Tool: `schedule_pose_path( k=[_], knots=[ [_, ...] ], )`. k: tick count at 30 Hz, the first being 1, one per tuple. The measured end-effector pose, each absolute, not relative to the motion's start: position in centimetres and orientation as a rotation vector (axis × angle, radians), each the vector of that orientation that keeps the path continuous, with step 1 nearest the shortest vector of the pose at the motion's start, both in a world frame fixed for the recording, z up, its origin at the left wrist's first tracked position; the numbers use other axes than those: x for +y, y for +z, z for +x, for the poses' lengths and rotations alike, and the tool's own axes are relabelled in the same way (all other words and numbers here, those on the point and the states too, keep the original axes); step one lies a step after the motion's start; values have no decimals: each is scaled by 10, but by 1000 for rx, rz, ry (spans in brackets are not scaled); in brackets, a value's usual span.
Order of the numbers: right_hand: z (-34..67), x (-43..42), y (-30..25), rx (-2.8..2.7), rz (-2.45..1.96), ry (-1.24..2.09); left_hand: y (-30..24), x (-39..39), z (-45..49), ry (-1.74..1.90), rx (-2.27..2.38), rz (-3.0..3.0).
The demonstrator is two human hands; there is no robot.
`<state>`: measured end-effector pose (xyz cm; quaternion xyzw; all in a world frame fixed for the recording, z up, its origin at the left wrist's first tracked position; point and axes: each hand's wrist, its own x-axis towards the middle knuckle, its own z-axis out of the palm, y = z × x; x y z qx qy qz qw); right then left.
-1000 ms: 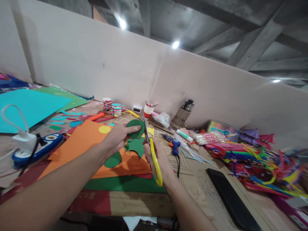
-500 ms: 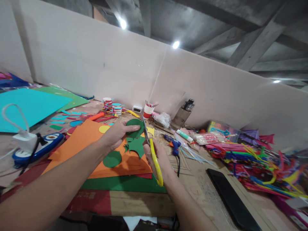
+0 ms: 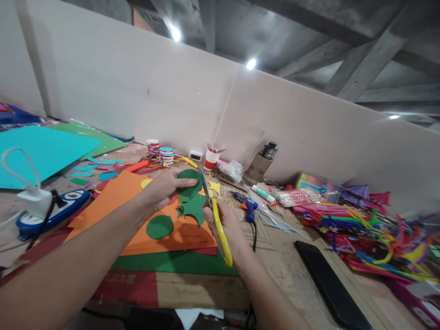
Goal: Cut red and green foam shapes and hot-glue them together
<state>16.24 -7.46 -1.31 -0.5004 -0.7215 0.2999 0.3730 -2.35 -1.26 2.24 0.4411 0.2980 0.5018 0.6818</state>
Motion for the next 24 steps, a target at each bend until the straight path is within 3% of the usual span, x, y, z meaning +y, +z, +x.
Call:
schedule_pose_path(
  k=[24],
  knots=[
    [159, -76, -9, -1906, -1290, 787, 22, -12, -24, 1055, 645, 1057]
  ],
)
